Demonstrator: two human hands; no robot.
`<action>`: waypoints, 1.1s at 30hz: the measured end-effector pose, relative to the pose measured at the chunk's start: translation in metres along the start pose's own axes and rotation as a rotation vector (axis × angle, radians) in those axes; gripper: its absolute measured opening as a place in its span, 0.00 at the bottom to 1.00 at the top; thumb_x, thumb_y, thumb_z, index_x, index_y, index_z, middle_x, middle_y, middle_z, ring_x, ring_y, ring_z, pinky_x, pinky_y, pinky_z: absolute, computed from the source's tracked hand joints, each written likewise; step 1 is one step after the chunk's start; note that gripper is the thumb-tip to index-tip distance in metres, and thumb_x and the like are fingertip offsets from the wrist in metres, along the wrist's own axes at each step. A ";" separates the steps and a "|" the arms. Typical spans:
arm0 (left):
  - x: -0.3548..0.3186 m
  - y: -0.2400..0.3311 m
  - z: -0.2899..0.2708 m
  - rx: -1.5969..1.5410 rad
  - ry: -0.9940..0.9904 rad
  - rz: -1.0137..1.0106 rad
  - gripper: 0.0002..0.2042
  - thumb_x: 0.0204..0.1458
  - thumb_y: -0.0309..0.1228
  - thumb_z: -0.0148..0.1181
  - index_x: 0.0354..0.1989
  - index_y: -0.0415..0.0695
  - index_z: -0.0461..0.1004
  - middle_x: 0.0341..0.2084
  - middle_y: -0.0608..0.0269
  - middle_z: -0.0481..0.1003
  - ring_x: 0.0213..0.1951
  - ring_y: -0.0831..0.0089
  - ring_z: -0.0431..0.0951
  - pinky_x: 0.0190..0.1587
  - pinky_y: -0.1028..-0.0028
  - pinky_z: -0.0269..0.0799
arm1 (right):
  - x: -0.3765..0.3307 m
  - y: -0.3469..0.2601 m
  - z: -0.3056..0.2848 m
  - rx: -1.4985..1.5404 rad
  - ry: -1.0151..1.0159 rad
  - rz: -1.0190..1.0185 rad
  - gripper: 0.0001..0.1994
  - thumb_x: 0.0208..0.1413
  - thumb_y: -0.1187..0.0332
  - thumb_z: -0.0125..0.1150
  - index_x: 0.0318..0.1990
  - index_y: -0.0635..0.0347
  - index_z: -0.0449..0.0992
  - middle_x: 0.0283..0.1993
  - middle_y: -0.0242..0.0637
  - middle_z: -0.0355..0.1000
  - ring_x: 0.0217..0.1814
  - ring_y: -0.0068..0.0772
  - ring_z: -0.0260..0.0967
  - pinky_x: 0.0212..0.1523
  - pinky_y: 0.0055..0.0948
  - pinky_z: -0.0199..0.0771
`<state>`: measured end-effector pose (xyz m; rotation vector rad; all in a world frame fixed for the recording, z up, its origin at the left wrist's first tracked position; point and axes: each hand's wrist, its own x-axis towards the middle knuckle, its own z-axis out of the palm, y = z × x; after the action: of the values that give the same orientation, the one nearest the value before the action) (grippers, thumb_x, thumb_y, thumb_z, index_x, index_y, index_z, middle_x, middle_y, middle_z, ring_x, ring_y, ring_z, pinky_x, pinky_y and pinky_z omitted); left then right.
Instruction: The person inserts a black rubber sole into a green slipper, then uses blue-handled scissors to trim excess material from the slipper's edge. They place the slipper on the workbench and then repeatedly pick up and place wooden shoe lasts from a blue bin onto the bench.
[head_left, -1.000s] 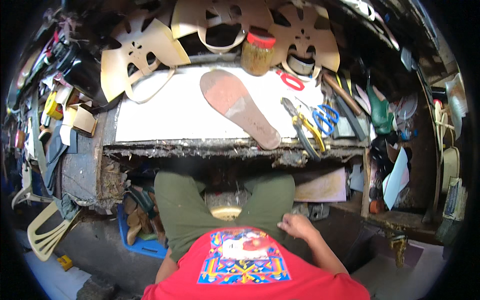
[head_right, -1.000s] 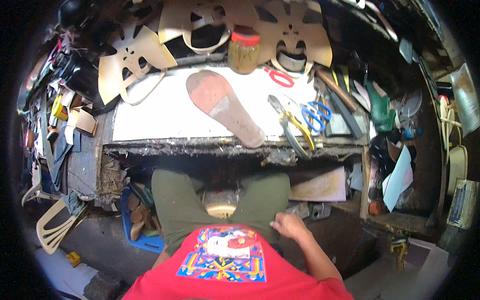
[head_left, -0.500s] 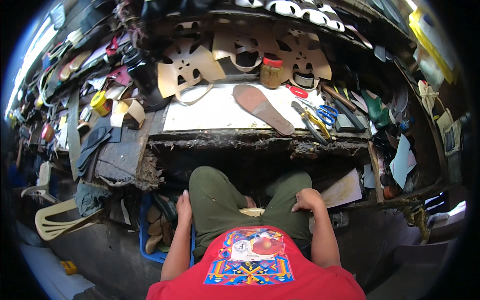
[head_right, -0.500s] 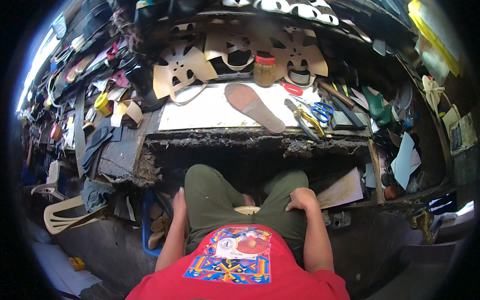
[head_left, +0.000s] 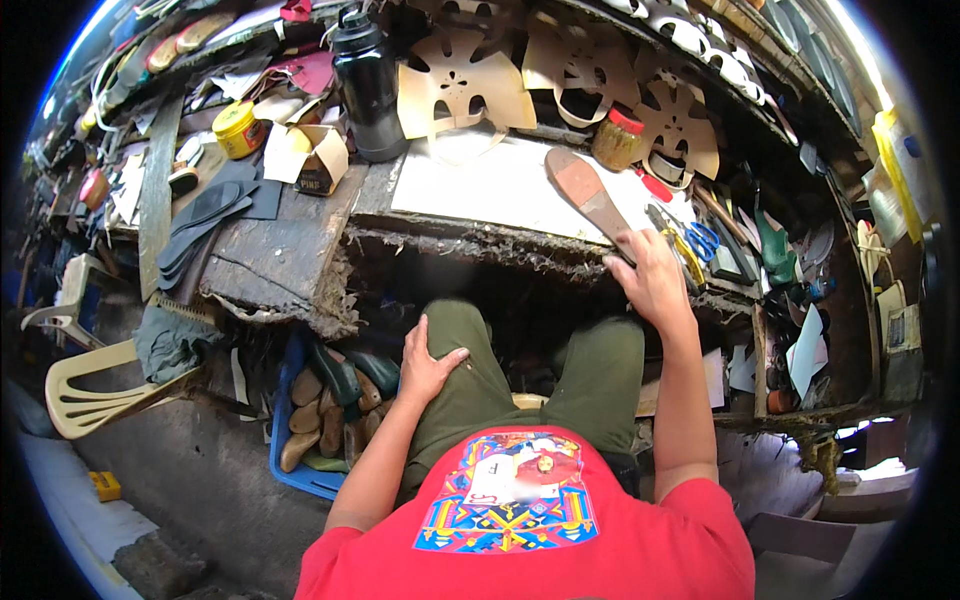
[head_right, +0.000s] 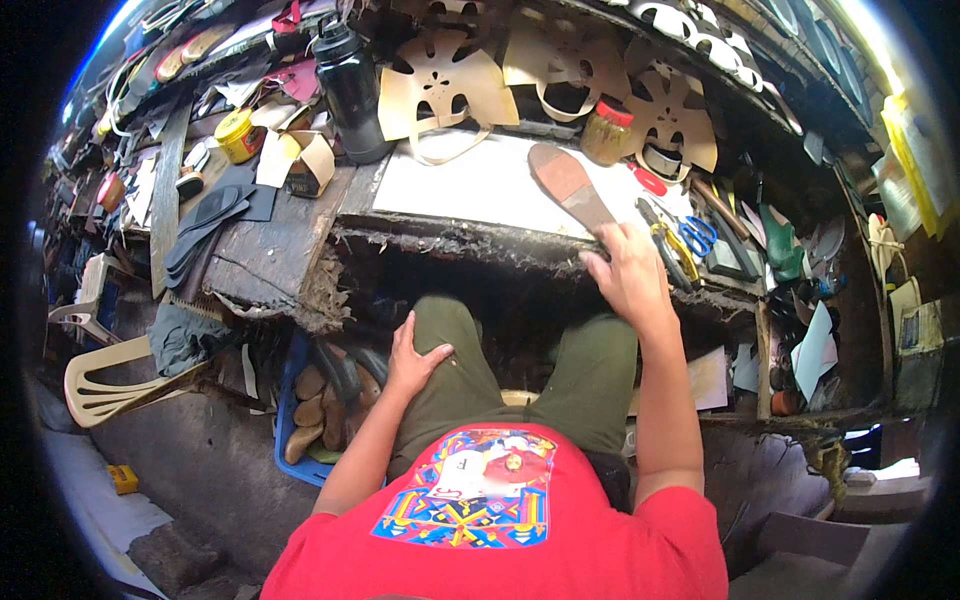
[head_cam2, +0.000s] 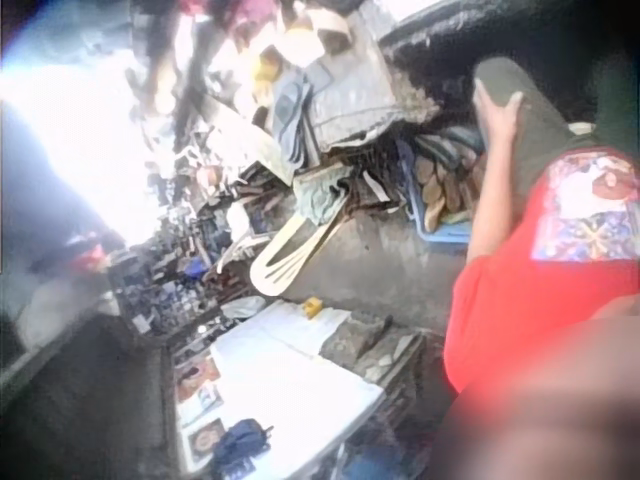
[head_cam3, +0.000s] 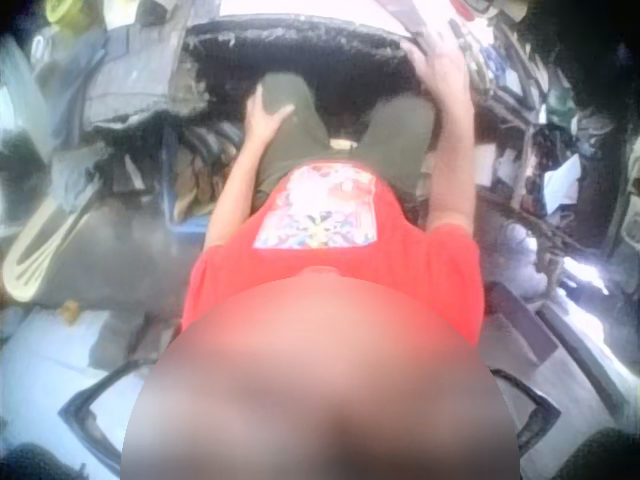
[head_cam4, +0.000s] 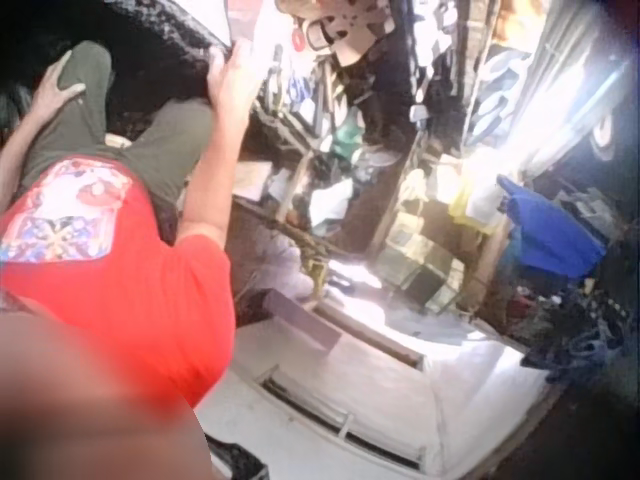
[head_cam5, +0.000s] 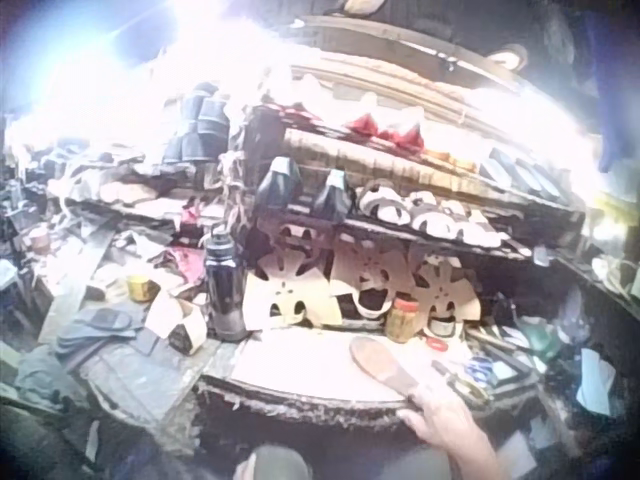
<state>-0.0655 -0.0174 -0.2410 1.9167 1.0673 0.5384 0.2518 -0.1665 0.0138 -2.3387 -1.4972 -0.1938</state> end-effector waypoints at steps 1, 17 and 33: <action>-0.002 -0.005 -0.003 -0.035 0.017 -0.018 0.53 0.45 0.51 0.79 0.76 0.39 0.57 0.68 0.42 0.65 0.68 0.47 0.67 0.70 0.57 0.64 | 0.009 0.003 0.007 -0.084 0.006 -0.023 0.20 0.58 0.62 0.70 0.54 0.61 0.75 0.53 0.51 0.76 0.56 0.56 0.74 0.57 0.47 0.74; 0.003 0.018 0.010 -0.093 0.014 -0.013 0.51 0.42 0.46 0.81 0.73 0.38 0.61 0.66 0.44 0.66 0.67 0.48 0.68 0.70 0.58 0.65 | 0.034 0.053 0.020 -0.160 -0.100 0.064 0.25 0.53 0.66 0.68 0.60 0.57 0.77 0.52 0.52 0.75 0.58 0.55 0.72 0.61 0.48 0.72; 0.035 0.096 0.055 0.627 0.047 0.121 0.36 0.56 0.53 0.67 0.67 0.42 0.70 0.68 0.40 0.63 0.69 0.42 0.62 0.67 0.46 0.61 | 0.198 0.147 0.067 0.492 0.326 0.359 0.41 0.45 0.49 0.79 0.60 0.70 0.74 0.59 0.57 0.76 0.61 0.51 0.77 0.63 0.45 0.75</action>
<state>0.0374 -0.0400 -0.1912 2.5346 1.2554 0.3339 0.4642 -0.0291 -0.0216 -2.0085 -0.8373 -0.0929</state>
